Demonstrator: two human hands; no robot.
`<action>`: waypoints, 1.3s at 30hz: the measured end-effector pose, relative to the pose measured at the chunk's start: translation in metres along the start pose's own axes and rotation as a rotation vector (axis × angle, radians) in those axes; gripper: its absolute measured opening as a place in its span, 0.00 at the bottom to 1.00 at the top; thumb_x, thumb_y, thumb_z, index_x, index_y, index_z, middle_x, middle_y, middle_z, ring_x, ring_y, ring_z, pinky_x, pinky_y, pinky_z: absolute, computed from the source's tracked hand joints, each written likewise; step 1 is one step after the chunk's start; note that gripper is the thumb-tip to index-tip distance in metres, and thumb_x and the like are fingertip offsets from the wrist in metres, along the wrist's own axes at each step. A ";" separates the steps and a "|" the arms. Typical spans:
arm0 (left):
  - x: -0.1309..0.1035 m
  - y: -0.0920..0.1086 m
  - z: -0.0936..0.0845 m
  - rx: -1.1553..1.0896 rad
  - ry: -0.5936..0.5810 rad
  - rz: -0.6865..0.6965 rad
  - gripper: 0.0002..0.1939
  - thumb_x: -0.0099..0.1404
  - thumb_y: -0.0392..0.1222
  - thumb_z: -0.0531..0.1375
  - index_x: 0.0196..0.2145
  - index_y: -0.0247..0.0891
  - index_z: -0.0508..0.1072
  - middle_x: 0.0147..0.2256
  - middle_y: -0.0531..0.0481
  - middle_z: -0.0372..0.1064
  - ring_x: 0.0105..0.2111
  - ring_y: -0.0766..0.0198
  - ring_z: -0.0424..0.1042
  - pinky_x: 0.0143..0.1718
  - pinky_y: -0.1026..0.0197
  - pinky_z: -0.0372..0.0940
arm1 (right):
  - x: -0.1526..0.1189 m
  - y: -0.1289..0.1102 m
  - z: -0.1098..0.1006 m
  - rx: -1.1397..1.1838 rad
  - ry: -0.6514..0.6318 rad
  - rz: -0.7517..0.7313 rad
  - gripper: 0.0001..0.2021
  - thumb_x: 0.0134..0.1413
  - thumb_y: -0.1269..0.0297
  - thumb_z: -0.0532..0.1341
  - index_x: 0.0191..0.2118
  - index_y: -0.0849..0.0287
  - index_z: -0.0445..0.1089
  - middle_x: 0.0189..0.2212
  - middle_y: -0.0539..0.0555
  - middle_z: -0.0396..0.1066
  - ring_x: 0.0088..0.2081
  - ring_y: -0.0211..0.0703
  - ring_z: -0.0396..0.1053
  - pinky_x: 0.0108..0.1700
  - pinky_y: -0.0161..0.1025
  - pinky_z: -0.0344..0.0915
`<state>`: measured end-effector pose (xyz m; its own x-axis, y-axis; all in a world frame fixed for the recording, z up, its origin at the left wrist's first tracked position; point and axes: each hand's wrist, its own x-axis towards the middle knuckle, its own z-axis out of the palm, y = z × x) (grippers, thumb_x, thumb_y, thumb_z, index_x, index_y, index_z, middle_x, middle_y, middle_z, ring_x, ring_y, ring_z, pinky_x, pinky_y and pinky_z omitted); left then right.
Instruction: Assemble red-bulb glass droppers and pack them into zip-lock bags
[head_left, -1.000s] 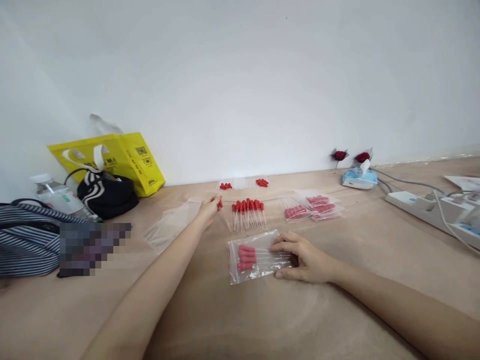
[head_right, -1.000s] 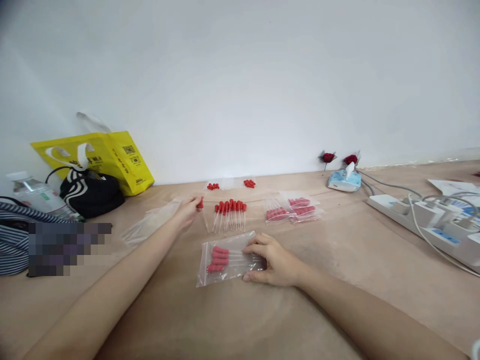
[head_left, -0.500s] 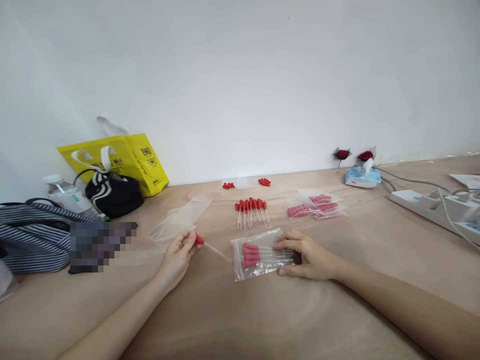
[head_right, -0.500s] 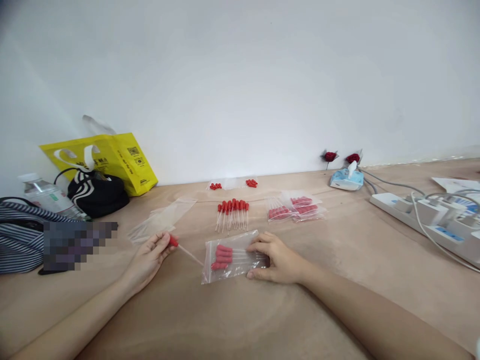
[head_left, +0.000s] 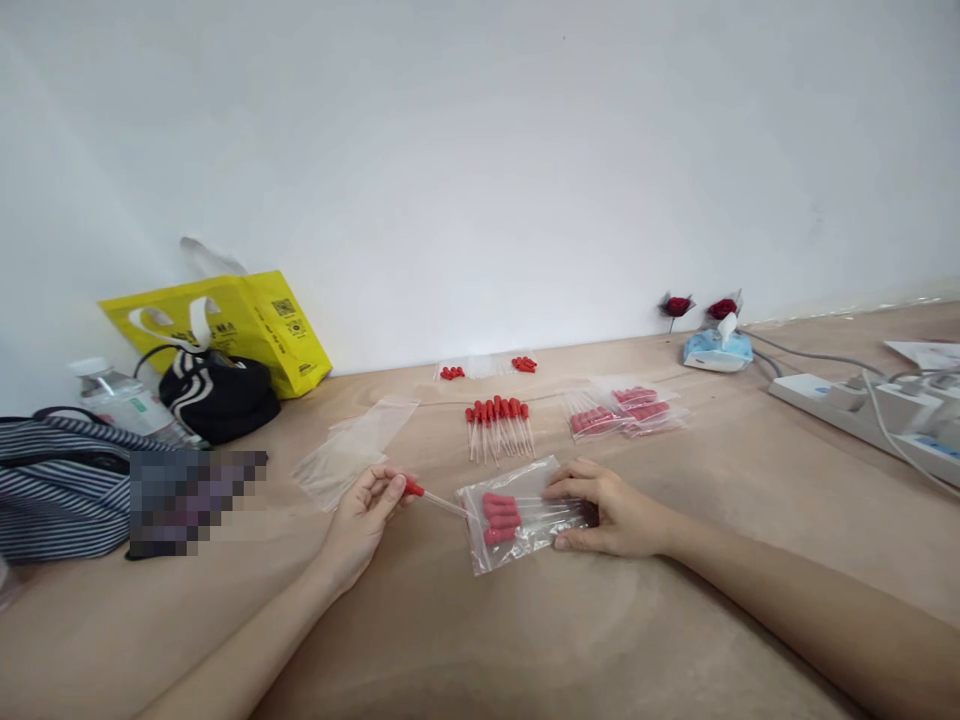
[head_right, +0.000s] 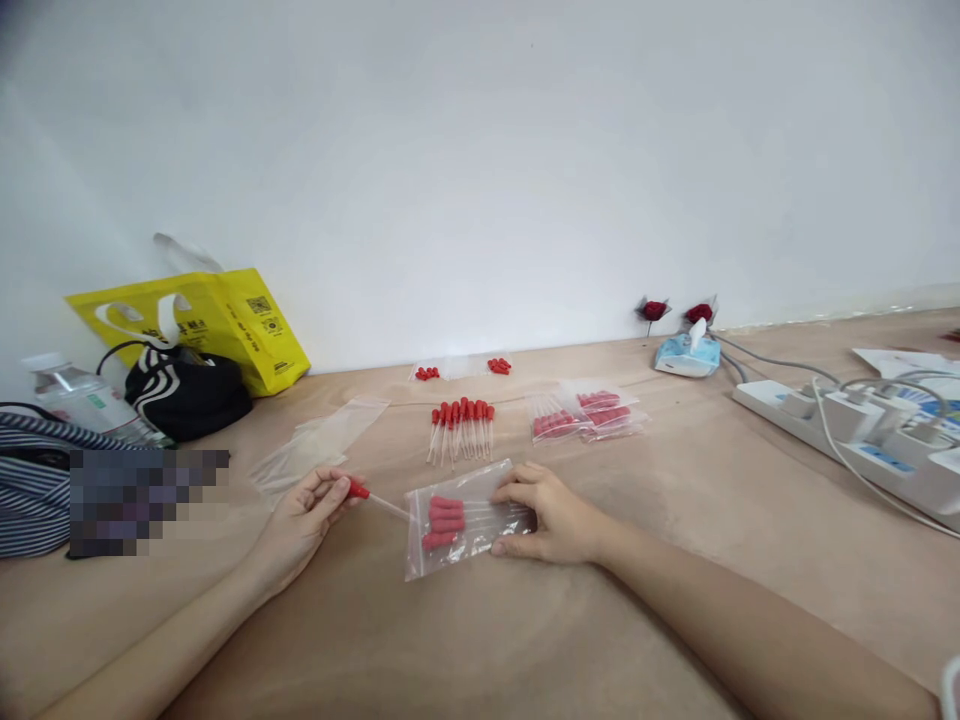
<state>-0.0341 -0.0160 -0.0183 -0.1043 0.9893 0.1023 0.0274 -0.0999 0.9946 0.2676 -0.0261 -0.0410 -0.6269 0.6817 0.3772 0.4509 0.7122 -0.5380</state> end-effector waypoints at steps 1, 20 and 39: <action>0.000 -0.001 0.000 0.014 -0.002 0.025 0.19 0.41 0.51 0.67 0.25 0.36 0.66 0.26 0.52 0.70 0.28 0.65 0.70 0.32 0.64 0.65 | 0.000 0.000 0.000 -0.001 0.003 0.000 0.24 0.42 0.51 0.61 0.44 0.59 0.66 0.40 0.58 0.64 0.42 0.46 0.62 0.43 0.43 0.61; -0.013 0.003 -0.005 0.348 -0.303 0.025 0.12 0.45 0.42 0.65 0.23 0.38 0.64 0.21 0.57 0.66 0.21 0.69 0.66 0.23 0.68 0.59 | 0.000 0.001 0.003 -0.061 0.048 0.070 0.20 0.46 0.51 0.59 0.42 0.57 0.70 0.39 0.57 0.62 0.41 0.45 0.61 0.43 0.43 0.61; -0.010 -0.003 0.006 0.639 -0.373 0.254 0.08 0.55 0.42 0.57 0.30 0.36 0.72 0.29 0.50 0.68 0.27 0.64 0.68 0.29 0.64 0.64 | 0.000 0.002 -0.007 0.031 -0.053 0.123 0.17 0.48 0.56 0.58 0.44 0.58 0.69 0.40 0.57 0.63 0.41 0.44 0.63 0.44 0.42 0.61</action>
<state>-0.0268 -0.0254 -0.0228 0.3193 0.9262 0.2006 0.5845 -0.3591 0.7276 0.2729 -0.0233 -0.0373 -0.6010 0.7532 0.2674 0.5069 0.6179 -0.6010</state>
